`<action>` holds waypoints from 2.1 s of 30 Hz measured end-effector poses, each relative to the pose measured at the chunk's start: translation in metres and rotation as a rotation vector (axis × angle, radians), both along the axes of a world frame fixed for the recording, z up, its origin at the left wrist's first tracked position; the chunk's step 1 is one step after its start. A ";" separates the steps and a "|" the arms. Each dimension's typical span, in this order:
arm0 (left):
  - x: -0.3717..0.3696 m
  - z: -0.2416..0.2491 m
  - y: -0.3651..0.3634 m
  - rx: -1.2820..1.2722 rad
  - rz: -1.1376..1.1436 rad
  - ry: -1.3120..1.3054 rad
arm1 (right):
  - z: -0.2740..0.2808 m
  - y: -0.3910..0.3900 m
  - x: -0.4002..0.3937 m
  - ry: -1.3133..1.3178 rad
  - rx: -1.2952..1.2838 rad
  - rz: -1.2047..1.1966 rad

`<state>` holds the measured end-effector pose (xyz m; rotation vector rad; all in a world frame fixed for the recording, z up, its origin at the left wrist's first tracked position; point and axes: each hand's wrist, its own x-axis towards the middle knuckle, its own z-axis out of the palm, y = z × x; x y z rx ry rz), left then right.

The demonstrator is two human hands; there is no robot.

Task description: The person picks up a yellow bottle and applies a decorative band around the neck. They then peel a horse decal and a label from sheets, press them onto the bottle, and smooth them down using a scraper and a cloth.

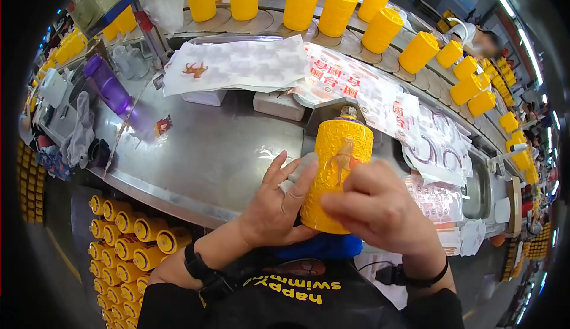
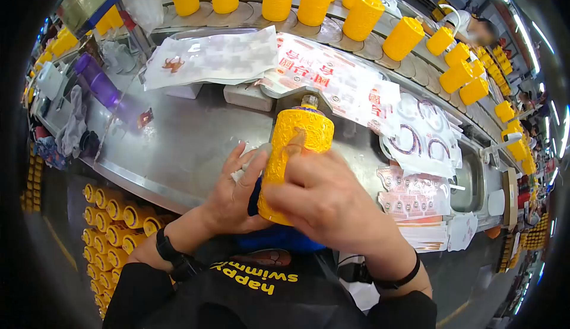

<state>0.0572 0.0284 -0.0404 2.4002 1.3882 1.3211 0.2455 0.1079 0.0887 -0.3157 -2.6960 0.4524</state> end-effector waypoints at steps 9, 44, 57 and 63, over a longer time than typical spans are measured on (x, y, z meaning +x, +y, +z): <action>0.006 -0.010 -0.004 -0.117 -0.071 -0.144 | -0.037 -0.011 0.043 0.335 -0.202 -0.279; 0.020 -0.025 0.007 -0.527 -0.061 -0.844 | -0.125 0.205 0.372 -0.436 0.043 -1.086; 0.015 -0.030 0.011 -0.582 0.035 -0.859 | -0.134 0.243 0.329 -0.557 -0.173 -0.961; 0.014 -0.030 0.009 -0.633 0.014 -0.893 | -0.121 0.198 0.327 -0.474 -0.066 -0.842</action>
